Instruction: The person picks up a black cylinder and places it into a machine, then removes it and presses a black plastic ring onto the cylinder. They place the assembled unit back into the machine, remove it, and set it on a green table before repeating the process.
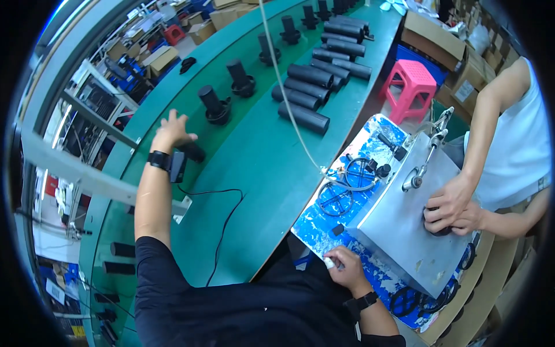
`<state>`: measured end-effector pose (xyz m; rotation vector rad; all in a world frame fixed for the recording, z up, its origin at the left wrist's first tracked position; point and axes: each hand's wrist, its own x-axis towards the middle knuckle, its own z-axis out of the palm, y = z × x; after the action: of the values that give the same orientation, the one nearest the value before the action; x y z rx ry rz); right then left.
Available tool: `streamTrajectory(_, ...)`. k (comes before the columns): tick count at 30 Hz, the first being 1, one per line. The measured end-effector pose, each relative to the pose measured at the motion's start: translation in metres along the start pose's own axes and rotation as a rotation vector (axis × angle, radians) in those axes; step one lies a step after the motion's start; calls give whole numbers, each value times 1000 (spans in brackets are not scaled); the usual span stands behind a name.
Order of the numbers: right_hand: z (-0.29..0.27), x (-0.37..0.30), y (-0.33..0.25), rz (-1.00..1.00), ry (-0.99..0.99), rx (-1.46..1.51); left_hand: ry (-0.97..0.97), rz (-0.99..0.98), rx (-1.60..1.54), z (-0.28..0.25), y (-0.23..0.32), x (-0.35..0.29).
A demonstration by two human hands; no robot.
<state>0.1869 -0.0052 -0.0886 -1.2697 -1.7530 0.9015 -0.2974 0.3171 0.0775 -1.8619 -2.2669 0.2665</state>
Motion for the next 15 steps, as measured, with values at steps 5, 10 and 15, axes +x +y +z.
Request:
streamTrajectory(5,3,-7,7,-2,-48,31,7,96,-187,13,-42,-51)
streamTrajectory(10,-12,-22,-8,115,36,173,238,641,-562,-91,34,-143)
streamTrajectory(15,-20,-16,-102,-213,203,161,166,1245,-706,-145,128,-292)
